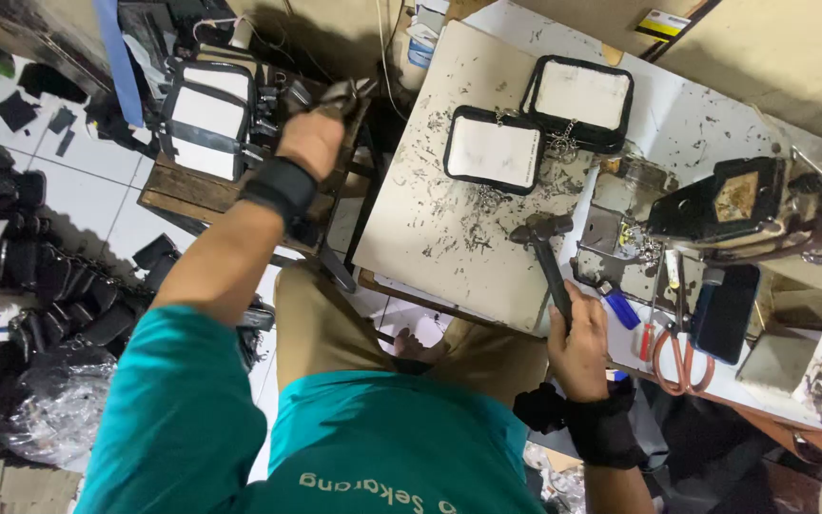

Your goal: The person works at a cluttered leather workshop table finishing small black zippered pouches. They hold a pouch, hammer along its zipper edge with a mallet, work the zipper with a pointed tool, open and close the zipper, and set finished pouches aside while picking up the next one.

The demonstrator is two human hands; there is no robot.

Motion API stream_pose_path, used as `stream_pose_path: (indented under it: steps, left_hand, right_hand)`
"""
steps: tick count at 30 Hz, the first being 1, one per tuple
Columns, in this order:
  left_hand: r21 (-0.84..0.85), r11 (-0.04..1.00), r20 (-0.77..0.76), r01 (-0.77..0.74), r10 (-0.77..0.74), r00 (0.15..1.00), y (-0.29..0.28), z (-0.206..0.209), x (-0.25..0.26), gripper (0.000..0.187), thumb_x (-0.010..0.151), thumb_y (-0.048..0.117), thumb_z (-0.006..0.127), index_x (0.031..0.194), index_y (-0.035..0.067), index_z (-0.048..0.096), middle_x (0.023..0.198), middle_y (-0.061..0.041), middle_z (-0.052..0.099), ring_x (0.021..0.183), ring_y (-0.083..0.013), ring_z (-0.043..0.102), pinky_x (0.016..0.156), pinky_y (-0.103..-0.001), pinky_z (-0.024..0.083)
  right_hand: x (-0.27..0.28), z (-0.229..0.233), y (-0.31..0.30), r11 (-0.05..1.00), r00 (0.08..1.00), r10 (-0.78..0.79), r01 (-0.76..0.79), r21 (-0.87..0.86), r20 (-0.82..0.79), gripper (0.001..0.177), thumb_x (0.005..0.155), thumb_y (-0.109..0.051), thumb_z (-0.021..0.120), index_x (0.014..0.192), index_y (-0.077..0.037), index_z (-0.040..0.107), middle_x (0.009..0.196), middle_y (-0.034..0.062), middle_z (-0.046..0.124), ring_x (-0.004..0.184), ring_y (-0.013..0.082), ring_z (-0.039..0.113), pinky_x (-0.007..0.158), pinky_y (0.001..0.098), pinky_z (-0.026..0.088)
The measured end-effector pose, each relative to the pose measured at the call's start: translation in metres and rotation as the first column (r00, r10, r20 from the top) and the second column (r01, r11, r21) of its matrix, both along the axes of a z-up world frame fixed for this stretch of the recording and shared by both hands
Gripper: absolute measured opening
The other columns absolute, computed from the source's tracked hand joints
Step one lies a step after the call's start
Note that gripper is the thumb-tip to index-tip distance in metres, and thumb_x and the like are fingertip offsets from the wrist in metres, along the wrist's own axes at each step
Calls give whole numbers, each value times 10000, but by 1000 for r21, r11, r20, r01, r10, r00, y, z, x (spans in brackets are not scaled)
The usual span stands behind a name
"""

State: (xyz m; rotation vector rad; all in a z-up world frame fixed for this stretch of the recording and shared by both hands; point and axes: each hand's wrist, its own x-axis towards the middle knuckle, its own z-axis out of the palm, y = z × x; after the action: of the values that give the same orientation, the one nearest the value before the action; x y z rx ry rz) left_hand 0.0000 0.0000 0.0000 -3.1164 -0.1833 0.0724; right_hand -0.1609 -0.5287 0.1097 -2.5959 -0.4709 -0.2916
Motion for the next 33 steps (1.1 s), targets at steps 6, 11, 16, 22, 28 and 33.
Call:
stream_pose_path:
  steps: [6, 11, 16, 22, 28, 33]
  left_hand:
    - [-131, 949, 474, 285, -192, 859, -24, 191, -105, 365, 924, 11, 582, 1272, -92, 626, 905, -284, 697, 623, -484, 673, 514, -559, 552]
    - [-170, 820, 651, 547, -323, 687, -108, 282, -175, 171, 972, 12, 615, 1094, -59, 712, 851, -265, 719, 731, -465, 716, 598, -482, 595]
    - [79, 626, 625, 776, -638, 451, -156, 219, -204, 237, 1009, 95, 621, 1194, -7, 729, 1168, -219, 748, 1084, -370, 735, 919, -404, 603]
    - [141, 572, 593, 808, -702, 394, -183, 144, -220, 235, 982, 27, 661, 1209, -11, 714, 1212, -219, 723, 1162, -357, 695, 979, -423, 579]
    - [-35, 612, 467, 790, -689, 554, -178, 136, -224, 249, 945, 80, 707, 1187, 26, 721, 1238, -156, 723, 1216, -312, 667, 1002, -398, 574]
    - [-299, 597, 417, 744, -620, 665, -191, 143, -214, 383, 903, 217, 794, 1254, 83, 720, 1246, -118, 690, 1252, -339, 597, 1001, -472, 508]
  right_hand:
    - [-3, -1, -6, 998, 994, 46, -42, 36, -95, 458, 1053, -174, 549, 1492, -43, 541, 1133, 196, 574, 1126, 412, 545, 1013, 470, 429]
    - [-1, -5, -12, 999, 1000, 17, -16, -36, 23, 440, 987, -189, 697, 1416, -106, 642, 1119, 120, 622, 1101, 406, 630, 944, 526, 512]
    - [-14, 33, -4, 996, 994, 85, -85, 2, 64, 391, 956, -125, 749, 1328, -33, 672, 1101, 183, 617, 1075, 461, 611, 943, 549, 501]
    - [-25, 43, 27, 929, 945, 320, -326, 173, 64, 500, 924, -175, 819, 1377, -66, 639, 1227, 108, 608, 1169, 383, 589, 1001, 472, 468]
    - [-28, 59, 77, 856, 861, 506, -494, 154, -53, 414, 940, -106, 792, 1336, -73, 674, 1191, 117, 613, 1113, 395, 608, 901, 492, 541]
    - [-10, 22, 81, 826, 827, 561, -559, 77, -20, 212, 989, -107, 739, 1194, -62, 716, 1135, 114, 616, 1073, 448, 607, 820, 528, 585]
